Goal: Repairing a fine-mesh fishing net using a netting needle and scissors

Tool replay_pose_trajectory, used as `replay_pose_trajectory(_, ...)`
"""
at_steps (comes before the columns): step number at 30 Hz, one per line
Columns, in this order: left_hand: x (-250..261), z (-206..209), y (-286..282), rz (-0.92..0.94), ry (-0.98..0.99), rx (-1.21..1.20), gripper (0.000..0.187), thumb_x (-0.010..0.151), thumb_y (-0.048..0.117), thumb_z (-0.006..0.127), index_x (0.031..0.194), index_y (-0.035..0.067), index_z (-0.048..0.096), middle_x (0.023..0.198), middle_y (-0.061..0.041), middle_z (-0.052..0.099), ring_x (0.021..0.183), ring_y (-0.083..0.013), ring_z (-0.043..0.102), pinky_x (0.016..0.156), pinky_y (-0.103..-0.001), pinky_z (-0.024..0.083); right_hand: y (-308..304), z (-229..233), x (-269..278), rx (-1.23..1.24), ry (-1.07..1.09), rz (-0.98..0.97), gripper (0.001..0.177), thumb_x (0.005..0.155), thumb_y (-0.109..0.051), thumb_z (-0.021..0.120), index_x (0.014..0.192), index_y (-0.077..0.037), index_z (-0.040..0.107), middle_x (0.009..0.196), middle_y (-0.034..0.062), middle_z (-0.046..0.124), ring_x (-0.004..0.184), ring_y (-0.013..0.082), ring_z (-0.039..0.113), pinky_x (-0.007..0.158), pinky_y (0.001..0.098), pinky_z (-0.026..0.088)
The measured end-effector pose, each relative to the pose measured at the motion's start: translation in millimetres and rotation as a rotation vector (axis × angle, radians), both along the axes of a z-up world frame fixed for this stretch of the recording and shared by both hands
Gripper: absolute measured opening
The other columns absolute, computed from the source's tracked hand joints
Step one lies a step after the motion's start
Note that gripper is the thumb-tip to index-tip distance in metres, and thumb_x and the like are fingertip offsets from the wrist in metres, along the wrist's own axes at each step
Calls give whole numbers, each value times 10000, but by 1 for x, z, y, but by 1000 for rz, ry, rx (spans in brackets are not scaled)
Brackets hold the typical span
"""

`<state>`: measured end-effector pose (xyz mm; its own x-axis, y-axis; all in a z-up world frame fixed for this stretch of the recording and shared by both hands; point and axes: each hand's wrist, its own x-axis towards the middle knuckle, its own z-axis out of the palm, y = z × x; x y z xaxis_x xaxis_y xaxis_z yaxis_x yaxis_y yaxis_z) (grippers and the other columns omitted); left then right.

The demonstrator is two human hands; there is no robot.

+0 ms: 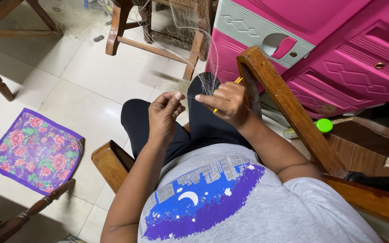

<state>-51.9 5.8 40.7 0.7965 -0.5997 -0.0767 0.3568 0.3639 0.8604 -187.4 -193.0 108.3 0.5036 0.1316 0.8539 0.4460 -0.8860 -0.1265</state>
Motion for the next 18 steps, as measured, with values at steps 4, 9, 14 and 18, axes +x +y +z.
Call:
replay_pose_trajectory(4,-2,-4,-1,14,23,3,223,1117,163,918,1228,-19,853,1069,-145,830,799,-91,712,871,-364,743,-2,2,-2,-8,10,-16,188,1170,-139,807,1279,-120,959,663,40,508,556,281,585,597,425,561)
replay_pose_trajectory(9,-2,-8,-1,-16,68,-21,319,1103,113,924,1361,-36,811,1027,-88,777,804,-104,759,865,-345,755,-1,3,1,-6,-28,-20,193,1177,-137,803,1280,-108,964,670,31,505,548,261,565,595,413,551)
replay_pose_trajectory(14,-11,19,4,-126,13,56,466,1103,116,907,1500,-87,770,1045,-78,780,806,-84,735,878,-333,761,-2,3,0,-31,-26,-44,185,1174,-124,807,1259,-116,970,671,32,505,552,265,568,598,413,560)
replay_pose_trajectory(18,-3,6,2,-177,-70,139,278,1098,140,931,1293,-53,885,971,-116,789,803,-117,750,852,-379,776,-4,9,2,-55,-46,-25,199,1181,-120,792,1262,-109,974,672,26,488,550,250,542,597,401,546)
